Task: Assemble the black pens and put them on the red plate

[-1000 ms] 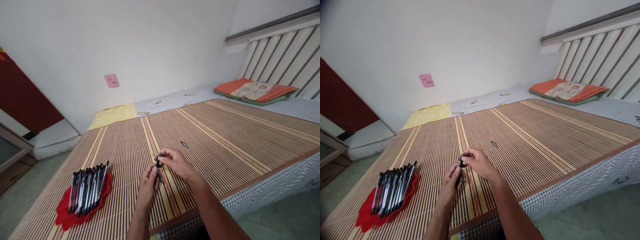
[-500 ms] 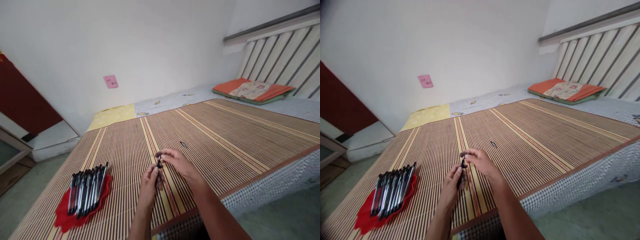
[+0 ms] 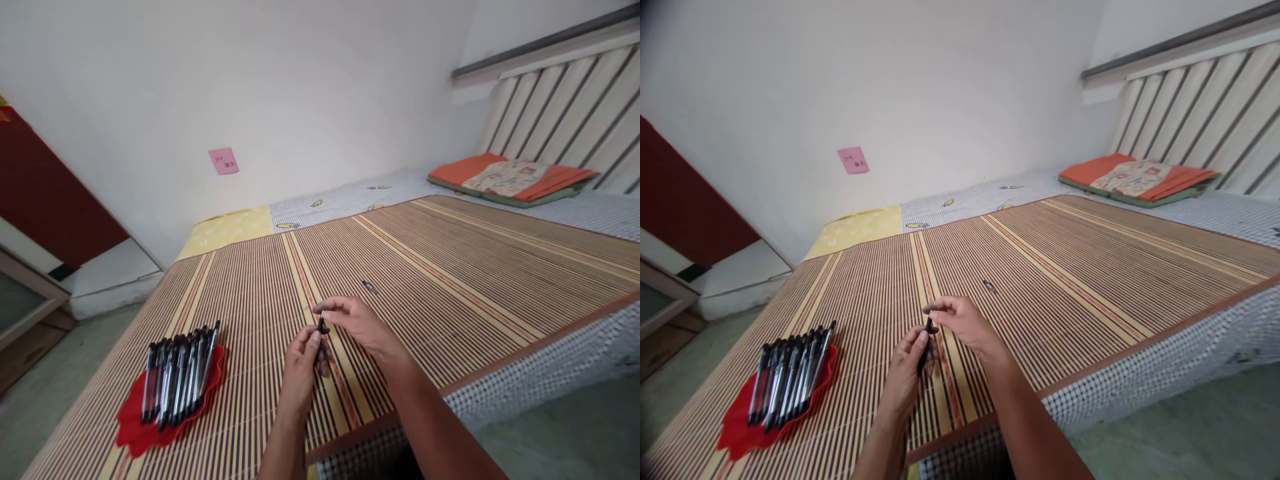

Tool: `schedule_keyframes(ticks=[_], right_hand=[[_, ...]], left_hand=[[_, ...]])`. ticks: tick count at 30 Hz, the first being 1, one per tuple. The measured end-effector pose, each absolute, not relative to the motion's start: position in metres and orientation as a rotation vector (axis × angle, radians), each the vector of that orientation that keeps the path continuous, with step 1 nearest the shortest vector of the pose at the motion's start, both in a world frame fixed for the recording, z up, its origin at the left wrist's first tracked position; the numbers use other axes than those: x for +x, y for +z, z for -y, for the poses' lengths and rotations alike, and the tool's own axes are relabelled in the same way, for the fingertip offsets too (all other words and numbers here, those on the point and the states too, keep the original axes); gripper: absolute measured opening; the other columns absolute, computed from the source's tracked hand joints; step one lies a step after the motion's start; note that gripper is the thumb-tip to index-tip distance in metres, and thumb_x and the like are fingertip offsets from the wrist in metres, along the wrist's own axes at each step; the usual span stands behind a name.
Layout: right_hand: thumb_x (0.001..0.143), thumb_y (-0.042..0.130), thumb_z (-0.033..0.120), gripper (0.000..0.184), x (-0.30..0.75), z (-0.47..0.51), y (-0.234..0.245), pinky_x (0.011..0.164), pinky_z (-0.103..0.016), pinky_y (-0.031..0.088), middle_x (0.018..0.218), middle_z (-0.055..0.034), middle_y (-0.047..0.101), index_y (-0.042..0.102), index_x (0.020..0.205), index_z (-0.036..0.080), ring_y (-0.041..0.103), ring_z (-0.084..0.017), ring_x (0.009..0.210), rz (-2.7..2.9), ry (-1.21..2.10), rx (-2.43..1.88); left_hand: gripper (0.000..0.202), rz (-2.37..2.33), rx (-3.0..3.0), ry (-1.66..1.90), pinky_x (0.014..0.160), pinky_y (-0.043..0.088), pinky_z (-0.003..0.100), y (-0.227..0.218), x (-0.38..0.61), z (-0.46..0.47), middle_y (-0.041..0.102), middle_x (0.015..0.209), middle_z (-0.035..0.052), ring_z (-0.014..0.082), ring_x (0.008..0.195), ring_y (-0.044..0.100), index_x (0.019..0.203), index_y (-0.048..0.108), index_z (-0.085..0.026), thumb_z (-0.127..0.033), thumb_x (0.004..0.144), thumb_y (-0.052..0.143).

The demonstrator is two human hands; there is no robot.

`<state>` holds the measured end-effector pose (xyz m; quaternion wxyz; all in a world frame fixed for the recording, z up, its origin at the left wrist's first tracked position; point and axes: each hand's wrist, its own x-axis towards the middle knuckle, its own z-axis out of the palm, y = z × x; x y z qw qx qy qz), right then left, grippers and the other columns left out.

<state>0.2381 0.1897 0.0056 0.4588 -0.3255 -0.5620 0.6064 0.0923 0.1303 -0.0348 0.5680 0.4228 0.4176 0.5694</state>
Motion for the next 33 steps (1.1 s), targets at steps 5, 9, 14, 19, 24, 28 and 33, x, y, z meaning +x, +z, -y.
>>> schedule_keyframes(ticks=[5, 9, 14, 19, 24, 28, 33], right_hand=[[0.07, 0.079, 0.034, 0.024, 0.2372, -0.1909, 0.0043, 0.09, -0.036, 0.05, 0.088, -0.0023, 0.072, 0.071, 0.088, 0.018, 0.067, -0.018, 0.088, 1.304, 1.511, -0.857], [0.078, 0.07, 0.032, 0.023, 0.239, -0.1892, 0.008, 0.099, -0.038, 0.045, 0.099, -0.0051, 0.073, 0.074, 0.097, 0.019, 0.066, -0.019, 0.101, 1.353, 1.493, -0.824], [0.073, 0.075, 0.034, 0.022, 0.2374, -0.1907, 0.006, 0.088, -0.036, 0.049, 0.084, -0.0023, 0.071, 0.073, 0.087, 0.018, 0.066, -0.018, 0.084, 1.344, 1.449, -0.869], [0.079, 0.07, 0.034, 0.024, 0.2375, -0.1923, 0.0034, 0.095, -0.036, 0.047, 0.094, -0.0037, 0.073, 0.074, 0.097, 0.02, 0.066, -0.019, 0.097, 1.409, 1.467, -0.791], [0.074, 0.073, 0.033, 0.02, 0.235, -0.1913, 0.0033, 0.084, -0.034, 0.049, 0.084, -0.0024, 0.071, 0.073, 0.086, 0.017, 0.065, -0.017, 0.082, 1.394, 1.435, -0.863], [0.074, 0.075, 0.042, 0.026, 0.2346, -0.1903, 0.0054, 0.082, -0.033, 0.049, 0.078, -0.0011, 0.068, 0.072, 0.083, 0.017, 0.064, -0.016, 0.078, 1.352, 1.445, -0.881], [0.073, 0.074, 0.038, 0.024, 0.2371, -0.1903, 0.005, 0.087, -0.034, 0.048, 0.082, -0.0019, 0.071, 0.073, 0.086, 0.018, 0.065, -0.018, 0.086, 1.372, 1.464, -0.854]], left_hand=[[0.033, -0.959, 0.967, 1.33, 0.045, 0.035, 0.018, -0.0346, 0.0926, -0.131, 0.058, 0.064, -0.0034, 0.006, 0.044, 0.043, 0.102, 0.066, -0.016, -0.045, 0.086, 0.07], [0.033, -0.995, 0.98, 1.332, 0.043, 0.034, 0.016, -0.034, 0.0923, -0.1312, 0.054, 0.061, -0.0048, 0.0063, 0.044, 0.043, 0.1, 0.065, -0.016, -0.046, 0.087, 0.069], [0.033, -0.991, 0.998, 1.322, 0.043, 0.034, 0.016, -0.0326, 0.0922, -0.1309, 0.054, 0.061, -0.0049, 0.0062, 0.045, 0.041, 0.099, 0.064, -0.016, -0.047, 0.088, 0.067], [0.033, -0.994, 0.985, 1.322, 0.043, 0.033, 0.016, -0.0326, 0.0925, -0.1312, 0.054, 0.062, -0.0045, 0.006, 0.046, 0.04, 0.098, 0.064, -0.016, -0.047, 0.088, 0.067], [0.032, -0.99, 1.02, 1.327, 0.044, 0.032, 0.016, -0.0357, 0.0929, -0.1319, 0.052, 0.06, -0.0052, 0.0057, 0.045, 0.038, 0.098, 0.065, -0.016, -0.047, 0.089, 0.066], [0.031, -0.992, 1.044, 1.324, 0.044, 0.031, 0.016, -0.0378, 0.0927, -0.1326, 0.054, 0.06, -0.0048, 0.0057, 0.046, 0.039, 0.098, 0.065, -0.016, -0.046, 0.09, 0.065], [0.031, -0.983, 1.024, 1.344, 0.044, 0.031, 0.016, -0.039, 0.0933, -0.1328, 0.053, 0.061, -0.0047, 0.0055, 0.046, 0.038, 0.096, 0.067, -0.016, -0.046, 0.088, 0.067]])
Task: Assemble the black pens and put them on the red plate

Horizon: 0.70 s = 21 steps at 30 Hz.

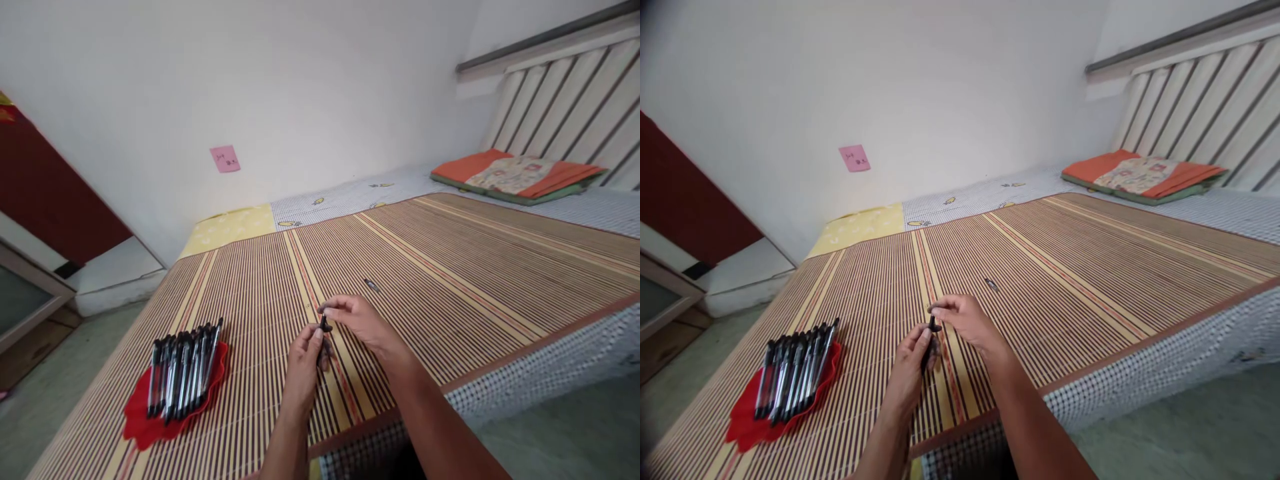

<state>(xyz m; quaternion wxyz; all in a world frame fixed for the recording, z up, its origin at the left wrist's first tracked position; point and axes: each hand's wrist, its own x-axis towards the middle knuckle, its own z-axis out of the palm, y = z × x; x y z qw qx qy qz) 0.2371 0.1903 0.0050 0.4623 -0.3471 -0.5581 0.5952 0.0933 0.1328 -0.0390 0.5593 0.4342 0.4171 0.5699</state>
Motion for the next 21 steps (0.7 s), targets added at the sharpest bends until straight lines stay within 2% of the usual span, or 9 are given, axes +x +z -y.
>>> schedule_keyframes(ticks=[4, 7, 12, 14, 16, 19, 21], right_hand=[[0.075, 0.071, 0.035, 0.018, 0.232, -0.192, 0.001, 0.076, -0.03, 0.047, 0.074, 0.0005, 0.066, 0.071, 0.079, 0.018, 0.061, -0.015, 0.074, 1.392, 1.397, -0.894], [0.076, 0.068, 0.033, 0.015, 0.224, -0.193, -0.001, 0.072, -0.029, 0.047, 0.072, 0.0012, 0.064, 0.068, 0.077, 0.018, 0.059, -0.015, 0.072, 1.403, 1.338, -0.909], [0.08, 0.064, 0.035, 0.017, 0.216, -0.193, -0.005, 0.072, -0.029, 0.048, 0.077, -0.0009, 0.067, 0.069, 0.082, 0.018, 0.063, -0.017, 0.076, 1.453, 1.287, -0.946], [0.084, 0.062, 0.041, 0.026, 0.22, -0.198, -0.008, 0.078, -0.032, 0.05, 0.086, -0.0043, 0.071, 0.072, 0.091, 0.018, 0.066, -0.02, 0.084, 1.488, 1.272, -0.966], [0.088, 0.058, 0.043, 0.035, 0.23, -0.206, -0.014, 0.09, -0.038, 0.05, 0.103, -0.0103, 0.072, 0.072, 0.105, 0.017, 0.066, -0.024, 0.1, 1.54, 1.086, -1.102], [0.089, 0.058, 0.037, 0.042, 0.251, -0.223, -0.028, 0.111, -0.048, 0.035, 0.134, -0.0201, 0.059, 0.067, 0.122, 0.012, 0.048, -0.033, 0.132, 1.626, 0.581, -1.512], [0.088, 0.059, 0.035, 0.047, 0.265, -0.234, -0.039, 0.115, -0.05, 0.028, 0.146, -0.023, 0.049, 0.063, 0.128, 0.009, 0.036, -0.037, 0.141, 1.683, 0.378, -1.766]], left_hand=[[0.033, -1.03, 0.985, 1.398, 0.05, 0.037, 0.017, -0.041, 0.094, -0.133, 0.059, 0.068, -0.0018, 0.0075, 0.054, 0.047, 0.094, 0.068, -0.016, -0.046, 0.082, 0.074], [0.032, -1.116, 1.003, 1.476, 0.056, 0.041, 0.018, -0.041, 0.093, -0.134, 0.063, 0.074, 0.0003, 0.0099, 0.062, 0.053, 0.092, 0.07, -0.016, -0.045, 0.079, 0.076], [0.026, -1.253, 1.095, 1.508, 0.055, 0.042, 0.019, -0.038, 0.092, -0.134, 0.063, 0.072, -0.001, 0.0095, 0.059, 0.053, 0.091, 0.07, -0.017, -0.042, 0.082, 0.072], [0.026, -1.264, 1.063, 1.496, 0.054, 0.043, 0.019, -0.038, 0.091, -0.134, 0.063, 0.071, -0.0013, 0.009, 0.056, 0.052, 0.09, 0.068, -0.017, -0.041, 0.082, 0.072], [0.03, -1.239, 0.982, 1.482, 0.051, 0.043, 0.02, -0.039, 0.09, -0.135, 0.063, 0.07, -0.0015, 0.0086, 0.052, 0.052, 0.088, 0.066, -0.016, -0.043, 0.078, 0.075], [0.036, -1.168, 0.837, 1.472, 0.046, 0.04, 0.019, -0.041, 0.09, -0.137, 0.064, 0.068, -0.0017, 0.0073, 0.047, 0.05, 0.088, 0.064, -0.015, -0.045, 0.073, 0.078], [0.04, -1.123, 0.753, 1.478, 0.045, 0.039, 0.018, -0.042, 0.089, -0.138, 0.065, 0.068, -0.0014, 0.007, 0.047, 0.049, 0.091, 0.064, -0.015, -0.046, 0.071, 0.08]])
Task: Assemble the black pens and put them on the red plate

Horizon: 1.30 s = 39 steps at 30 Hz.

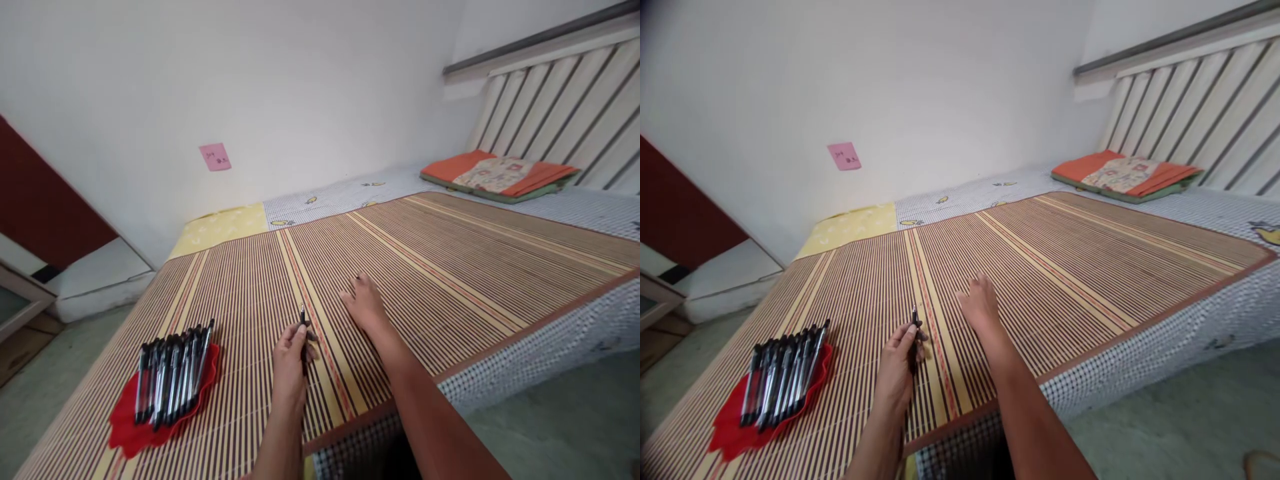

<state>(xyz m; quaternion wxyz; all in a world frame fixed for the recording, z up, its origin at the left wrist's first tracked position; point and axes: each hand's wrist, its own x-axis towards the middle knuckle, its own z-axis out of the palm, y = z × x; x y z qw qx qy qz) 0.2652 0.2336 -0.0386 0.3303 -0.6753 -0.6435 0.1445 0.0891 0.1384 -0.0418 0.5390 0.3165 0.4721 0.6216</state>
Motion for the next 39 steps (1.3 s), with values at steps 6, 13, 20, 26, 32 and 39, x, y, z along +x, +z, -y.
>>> schedule_keyframes(ticks=[6, 13, 20, 26, 32, 39], right_hand=[[0.09, 0.058, 0.026, 0.036, 0.284, -0.24, -0.05, 0.1, -0.043, 0.041, 0.132, -0.0239, 0.059, 0.068, 0.119, 0.007, 0.056, -0.035, 0.121, 1.877, 0.221, -1.997], [0.083, 0.061, 0.011, 0.014, 0.274, -0.23, -0.041, 0.075, -0.034, 0.045, 0.092, -0.0158, 0.072, 0.073, 0.09, 0.015, 0.066, -0.026, 0.087, 1.873, 0.242, -1.941], [0.081, 0.06, 0.017, 0.03, 0.258, -0.221, -0.036, 0.084, -0.035, 0.052, 0.1, -0.0103, 0.074, 0.07, 0.11, 0.016, 0.069, -0.021, 0.091, 1.579, 0.81, -1.41], [0.072, 0.071, 0.032, 0.023, 0.254, -0.215, -0.024, 0.081, -0.039, 0.056, 0.086, -0.0055, 0.071, 0.063, 0.089, 0.019, 0.071, -0.021, 0.082, 1.117, 1.193, -1.072], [0.067, 0.082, 0.035, 0.033, 0.244, -0.205, -0.01, 0.09, -0.039, 0.054, 0.084, -0.0025, 0.072, 0.061, 0.087, 0.02, 0.072, -0.019, 0.086, 0.888, 1.462, -0.74], [0.066, 0.084, 0.035, 0.032, 0.241, -0.204, -0.009, 0.084, -0.033, 0.053, 0.083, -0.002, 0.073, 0.065, 0.086, 0.019, 0.068, -0.016, 0.08, 0.917, 1.45, -0.757]], left_hand=[[0.046, -1.049, 0.652, 1.484, 0.044, 0.038, 0.018, -0.043, 0.087, -0.14, 0.066, 0.068, -0.0005, 0.007, 0.046, 0.05, 0.098, 0.064, -0.014, -0.044, 0.069, 0.082], [0.04, -1.036, 0.668, 1.461, 0.047, 0.039, 0.019, -0.049, 0.084, -0.14, 0.066, 0.071, -0.001, 0.0072, 0.049, 0.052, 0.103, 0.064, -0.015, -0.039, 0.075, 0.079], [0.036, -1.064, 0.733, 1.402, 0.049, 0.042, 0.02, -0.044, 0.083, -0.137, 0.064, 0.071, -0.0014, 0.0074, 0.05, 0.051, 0.101, 0.065, -0.016, -0.039, 0.077, 0.079], [0.034, -1.064, 0.756, 1.367, 0.05, 0.042, 0.02, -0.043, 0.085, -0.136, 0.064, 0.071, -0.0015, 0.008, 0.05, 0.052, 0.101, 0.067, -0.017, -0.038, 0.077, 0.078], [0.03, -1.081, 0.86, 1.31, 0.05, 0.039, 0.019, -0.035, 0.091, -0.134, 0.065, 0.07, 0.0003, 0.0073, 0.05, 0.049, 0.096, 0.069, -0.015, -0.038, 0.078, 0.076], [0.031, -1.073, 0.902, 1.276, 0.049, 0.037, 0.018, -0.039, 0.093, -0.134, 0.062, 0.071, -0.0004, 0.0066, 0.05, 0.046, 0.099, 0.069, -0.015, -0.039, 0.08, 0.074]])
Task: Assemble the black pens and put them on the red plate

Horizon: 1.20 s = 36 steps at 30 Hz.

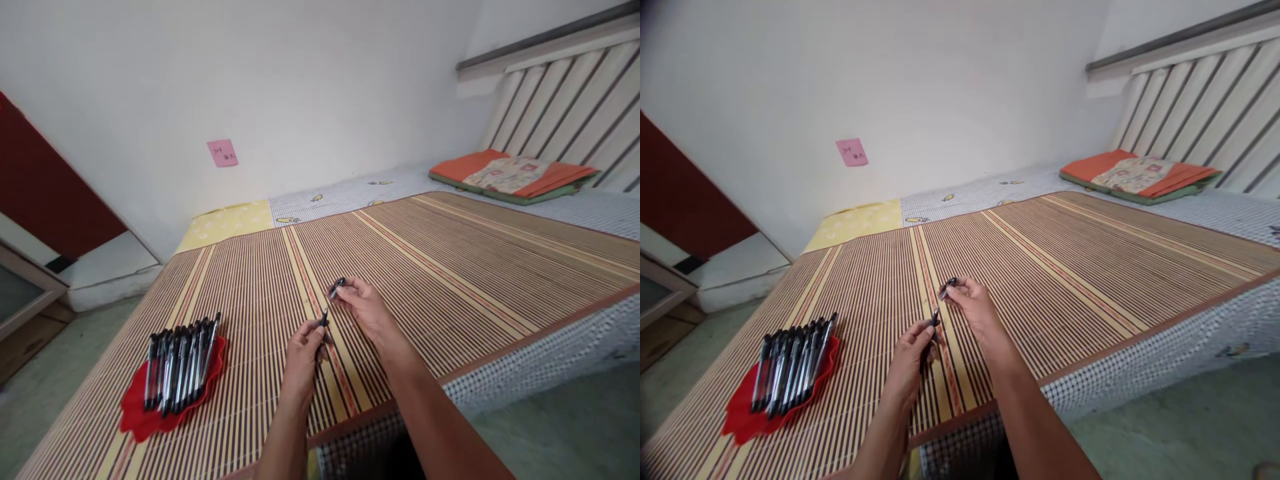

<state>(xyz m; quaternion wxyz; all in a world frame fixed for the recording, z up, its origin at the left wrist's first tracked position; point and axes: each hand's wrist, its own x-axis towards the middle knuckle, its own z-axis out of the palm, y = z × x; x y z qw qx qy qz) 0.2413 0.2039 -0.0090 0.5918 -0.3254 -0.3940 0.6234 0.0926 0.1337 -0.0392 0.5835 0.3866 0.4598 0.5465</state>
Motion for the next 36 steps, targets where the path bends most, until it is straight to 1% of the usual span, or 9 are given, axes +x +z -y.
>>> schedule_keyframes(ticks=[2, 7, 12, 17, 23, 28, 31, 36], right_hand=[[0.066, 0.083, 0.036, 0.032, 0.241, -0.205, -0.01, 0.082, -0.033, 0.052, 0.082, -0.0021, 0.073, 0.066, 0.086, 0.019, 0.068, -0.016, 0.079, 0.942, 1.441, -0.757], [0.066, 0.083, 0.037, 0.032, 0.24, -0.205, -0.01, 0.082, -0.033, 0.051, 0.081, -0.0014, 0.072, 0.065, 0.086, 0.019, 0.067, -0.016, 0.078, 0.979, 1.431, -0.778], [0.068, 0.081, 0.035, 0.03, 0.241, -0.202, -0.009, 0.081, -0.031, 0.051, 0.083, -0.0016, 0.072, 0.067, 0.089, 0.019, 0.066, -0.015, 0.079, 1.058, 1.448, -0.819], [0.069, 0.08, 0.032, 0.027, 0.24, -0.197, -0.006, 0.08, -0.029, 0.051, 0.081, -0.0008, 0.071, 0.068, 0.089, 0.019, 0.066, -0.014, 0.077, 1.14, 1.488, -0.837], [0.074, 0.076, 0.035, 0.026, 0.24, -0.196, -0.004, 0.087, -0.034, 0.051, 0.085, -0.0027, 0.072, 0.067, 0.092, 0.019, 0.069, -0.018, 0.087, 1.245, 1.502, -0.809], [0.074, 0.076, 0.035, 0.027, 0.24, -0.195, -0.006, 0.088, -0.034, 0.049, 0.087, -0.0029, 0.072, 0.067, 0.092, 0.018, 0.067, -0.017, 0.088, 1.325, 1.547, -0.805], [0.074, 0.075, 0.036, 0.027, 0.239, -0.195, -0.007, 0.086, -0.032, 0.048, 0.087, -0.0022, 0.07, 0.066, 0.091, 0.018, 0.065, -0.017, 0.086, 1.364, 1.535, -0.823], [0.072, 0.073, 0.042, 0.029, 0.233, -0.193, -0.013, 0.073, -0.029, 0.048, 0.075, 0.0001, 0.066, 0.065, 0.085, 0.018, 0.063, -0.016, 0.073, 1.435, 1.462, -0.93]], left_hand=[[0.03, -1.067, 0.897, 1.275, 0.049, 0.036, 0.018, -0.041, 0.092, -0.134, 0.062, 0.071, -0.0008, 0.0064, 0.05, 0.045, 0.099, 0.069, -0.016, -0.038, 0.08, 0.074], [0.031, -1.062, 0.885, 1.28, 0.05, 0.037, 0.019, -0.038, 0.092, -0.133, 0.062, 0.07, -0.0009, 0.0067, 0.05, 0.046, 0.098, 0.068, -0.015, -0.038, 0.079, 0.075], [0.031, -1.084, 0.915, 1.249, 0.05, 0.038, 0.02, -0.033, 0.092, -0.132, 0.063, 0.072, -0.0005, 0.0075, 0.051, 0.047, 0.1, 0.068, -0.016, -0.04, 0.081, 0.072], [0.03, -1.074, 0.901, 1.275, 0.049, 0.035, 0.019, -0.033, 0.092, -0.132, 0.062, 0.071, -0.0014, 0.0062, 0.049, 0.045, 0.096, 0.067, -0.015, -0.04, 0.08, 0.073], [0.035, -0.964, 0.861, 1.362, 0.047, 0.034, 0.018, -0.04, 0.094, -0.133, 0.064, 0.071, -0.0009, 0.0058, 0.05, 0.046, 0.1, 0.063, -0.014, -0.037, 0.079, 0.077], [0.043, -0.883, 0.814, 1.406, 0.047, 0.034, 0.017, -0.039, 0.094, -0.134, 0.068, 0.073, 0.0005, 0.0058, 0.049, 0.048, 0.105, 0.057, -0.015, -0.033, 0.075, 0.082], [0.048, -0.841, 0.798, 1.414, 0.048, 0.036, 0.016, -0.038, 0.093, -0.134, 0.07, 0.075, 0.0023, 0.0061, 0.05, 0.05, 0.111, 0.054, -0.014, -0.032, 0.076, 0.082], [0.054, -0.832, 0.792, 1.429, 0.044, 0.032, 0.015, -0.043, 0.097, -0.129, 0.073, 0.077, 0.0065, 0.0064, 0.047, 0.049, 0.111, 0.049, -0.015, -0.037, 0.074, 0.081]])
